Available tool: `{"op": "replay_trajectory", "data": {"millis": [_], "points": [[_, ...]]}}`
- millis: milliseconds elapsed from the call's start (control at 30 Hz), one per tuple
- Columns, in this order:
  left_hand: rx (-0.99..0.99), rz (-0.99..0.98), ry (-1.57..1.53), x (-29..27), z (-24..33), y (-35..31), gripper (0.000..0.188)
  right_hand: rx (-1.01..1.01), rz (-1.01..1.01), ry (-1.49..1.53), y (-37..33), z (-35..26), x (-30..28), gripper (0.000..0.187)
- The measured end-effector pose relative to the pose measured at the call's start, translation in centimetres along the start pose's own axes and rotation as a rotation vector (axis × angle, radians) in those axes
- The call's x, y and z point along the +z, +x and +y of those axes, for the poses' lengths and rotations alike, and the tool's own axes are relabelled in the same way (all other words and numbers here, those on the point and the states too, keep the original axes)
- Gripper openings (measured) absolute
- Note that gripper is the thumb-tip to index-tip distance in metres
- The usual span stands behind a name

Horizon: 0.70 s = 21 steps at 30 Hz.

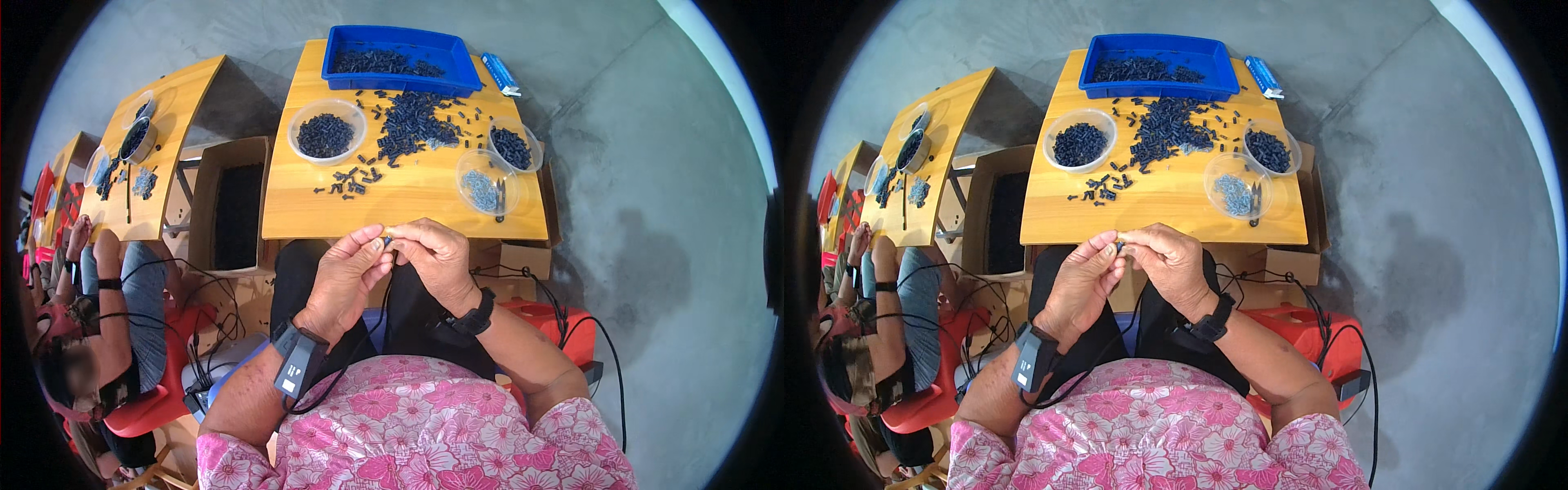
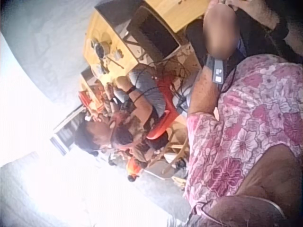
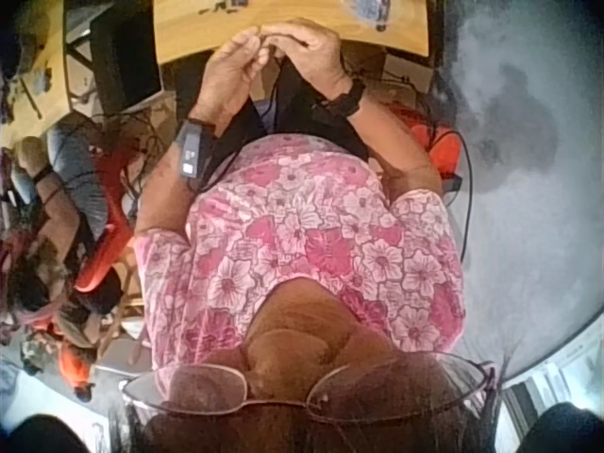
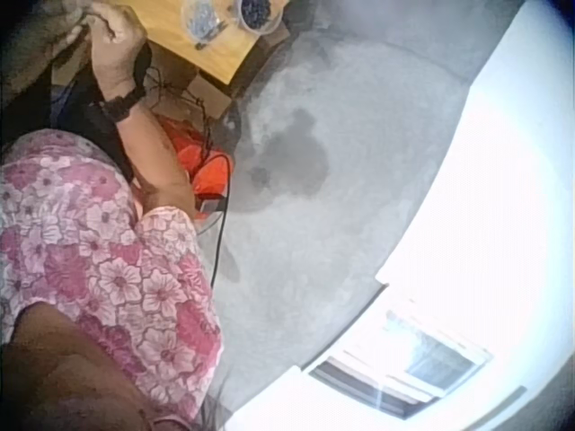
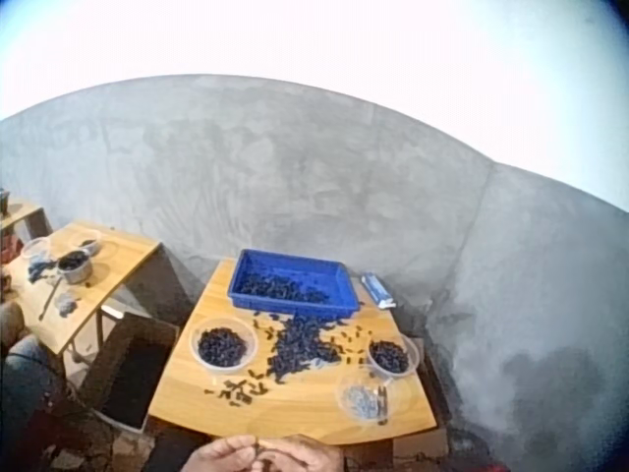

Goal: Assembling small black plastic components at a workshop table.

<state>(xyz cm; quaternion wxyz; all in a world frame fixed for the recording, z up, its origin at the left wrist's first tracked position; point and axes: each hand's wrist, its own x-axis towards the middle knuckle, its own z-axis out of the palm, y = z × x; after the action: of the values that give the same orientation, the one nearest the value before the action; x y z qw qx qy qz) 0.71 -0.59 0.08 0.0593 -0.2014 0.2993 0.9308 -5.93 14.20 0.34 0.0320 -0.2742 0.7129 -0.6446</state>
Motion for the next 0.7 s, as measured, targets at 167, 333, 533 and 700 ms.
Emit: {"op": "replay_trajectory", "data": {"millis": [167, 333, 533, 700], "points": [[-0.029, 0.078, 0.014, -0.2, -0.5, -0.3, 0.018, -0.282, -0.003, -0.287, -0.3, 0.1, 0.2, 0.019], [-0.035, 0.05, 0.012, -0.1, -0.4, 0.0, 0.017, -0.204, -0.011, -0.215, -0.4, 0.1, 0.1, 0.017], [-0.161, -0.068, 0.223, -1.4, 1.7, 1.2, 0.014, -0.025, -0.124, -0.095, 0.5, 0.3, -0.8, 0.013], [-0.31, -0.22, 0.477, -2.1, 3.8, 2.6, 0.014, 0.039, -0.235, -0.077, 1.4, 0.5, -1.2, 0.008]]}}
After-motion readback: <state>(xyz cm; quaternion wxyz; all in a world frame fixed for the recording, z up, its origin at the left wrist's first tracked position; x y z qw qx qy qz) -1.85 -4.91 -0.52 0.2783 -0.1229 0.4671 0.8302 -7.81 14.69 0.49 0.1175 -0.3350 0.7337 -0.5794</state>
